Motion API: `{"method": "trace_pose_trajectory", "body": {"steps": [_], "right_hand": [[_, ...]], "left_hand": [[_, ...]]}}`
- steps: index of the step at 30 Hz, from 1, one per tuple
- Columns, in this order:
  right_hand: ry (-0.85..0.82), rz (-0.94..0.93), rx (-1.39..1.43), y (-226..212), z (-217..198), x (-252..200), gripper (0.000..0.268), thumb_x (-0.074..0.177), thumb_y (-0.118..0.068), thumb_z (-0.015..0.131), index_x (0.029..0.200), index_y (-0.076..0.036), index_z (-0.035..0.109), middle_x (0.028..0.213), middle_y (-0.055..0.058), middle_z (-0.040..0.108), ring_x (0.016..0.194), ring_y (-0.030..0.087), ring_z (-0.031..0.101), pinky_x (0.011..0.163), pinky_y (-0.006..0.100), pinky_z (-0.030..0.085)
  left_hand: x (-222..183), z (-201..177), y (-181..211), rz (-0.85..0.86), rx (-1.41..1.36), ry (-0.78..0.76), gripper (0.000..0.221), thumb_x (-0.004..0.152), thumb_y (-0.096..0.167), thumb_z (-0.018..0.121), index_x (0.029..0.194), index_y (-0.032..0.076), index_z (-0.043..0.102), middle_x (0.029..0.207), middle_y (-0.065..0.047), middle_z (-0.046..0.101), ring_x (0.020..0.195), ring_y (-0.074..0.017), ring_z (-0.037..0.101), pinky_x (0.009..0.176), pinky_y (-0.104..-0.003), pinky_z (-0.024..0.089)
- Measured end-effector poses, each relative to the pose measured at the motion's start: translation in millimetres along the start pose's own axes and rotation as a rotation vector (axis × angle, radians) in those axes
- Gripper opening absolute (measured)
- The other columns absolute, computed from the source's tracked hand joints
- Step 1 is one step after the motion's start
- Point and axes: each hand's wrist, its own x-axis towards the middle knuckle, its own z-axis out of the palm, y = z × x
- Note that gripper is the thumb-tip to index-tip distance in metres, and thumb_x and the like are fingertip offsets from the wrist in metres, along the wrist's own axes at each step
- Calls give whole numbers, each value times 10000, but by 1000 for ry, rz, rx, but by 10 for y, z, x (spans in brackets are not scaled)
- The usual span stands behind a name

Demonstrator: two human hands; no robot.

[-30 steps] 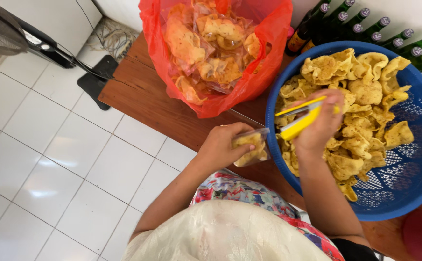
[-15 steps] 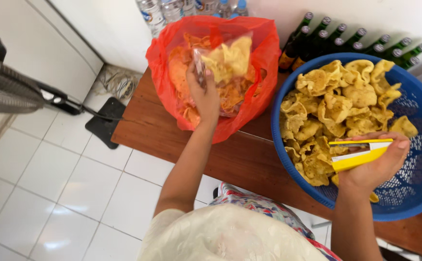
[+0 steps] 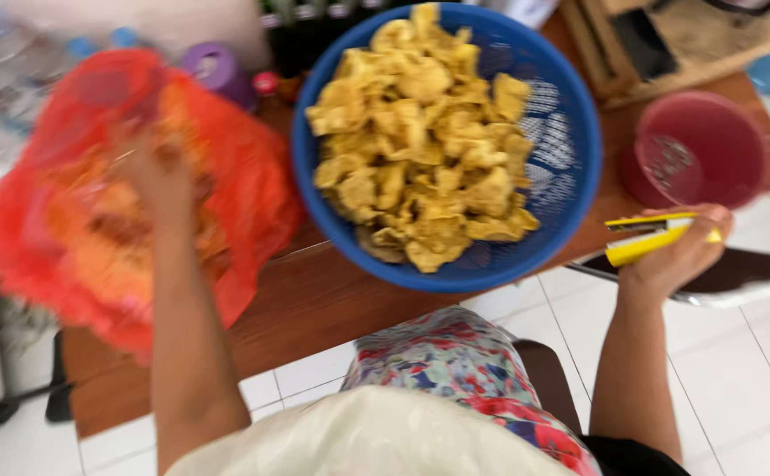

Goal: The person packs fried snacks from a blue basket into small clear plastic bags, seals each bag with a yellow handheld sealer, and places the sealed bags into a red plastic bag. The process repeats for multiple bags throughout the clip.

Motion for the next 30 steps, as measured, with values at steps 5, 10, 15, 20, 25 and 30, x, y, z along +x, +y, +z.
{"method": "trace_pose_trajectory", "body": {"steps": [5, 10, 15, 20, 25, 30], "right_hand": [[71, 252, -786, 934, -318, 139, 372, 1080, -377, 734, 1081, -55, 547, 892, 116, 638, 804, 263, 656, 691, 409, 550], [-654, 394, -1401, 1881, 41, -294, 327, 965, -364, 612, 1073, -67, 698, 890, 200, 737, 816, 380, 727, 694, 522, 579], [-543, 578, -851, 2200, 314, -487, 404, 949, -324, 612, 1292, -109, 624, 1203, 105, 720, 1078, 275, 688, 874, 391, 554], [-919, 245, -1221, 2108, 39, -127, 527, 931, -355, 673, 1386, -118, 552, 1439, 85, 566, 1347, 262, 512, 1100, 397, 468], [-1044, -302, -1082, 2380, -532, 302, 537, 815, -246, 701, 1331, -121, 613, 1535, 106, 455, 1435, 286, 379, 1121, 569, 303], [-1106, -433, -905, 2695, -900, 342, 267, 879, -178, 682, 1141, -123, 684, 1373, 47, 625, 1301, 257, 543, 1145, 503, 391]], "left_hand": [[-470, -612, 519, -215, -127, 377, 543, 1143, 505, 456, 1289, 9, 621, 1439, -230, 557, 1392, -363, 479, 1282, -490, 340], [-840, -716, 1686, 35, -293, 626, 445, 1136, 94, 635, 1378, -126, 334, 1381, -265, 460, 1285, -362, 576, 1148, -492, 498], [-1041, -425, 2719, 87, -311, 313, 172, 1094, -70, 575, 1243, -57, 489, 1383, -185, 453, 1255, -278, 532, 1004, -345, 507], [-1143, -81, 3154, 20, -357, 224, 155, 1104, -140, 564, 1199, -51, 480, 1338, -162, 490, 1162, -217, 581, 940, -284, 544], [-1251, 226, 3289, -20, -445, 174, 111, 1169, -97, 602, 1181, -39, 509, 1305, -143, 560, 981, -156, 606, 864, -242, 557], [-1291, 427, 3467, -33, -463, 115, 73, 1150, -116, 589, 1138, -51, 558, 1285, -144, 557, 1077, -171, 638, 969, -274, 583]]}}
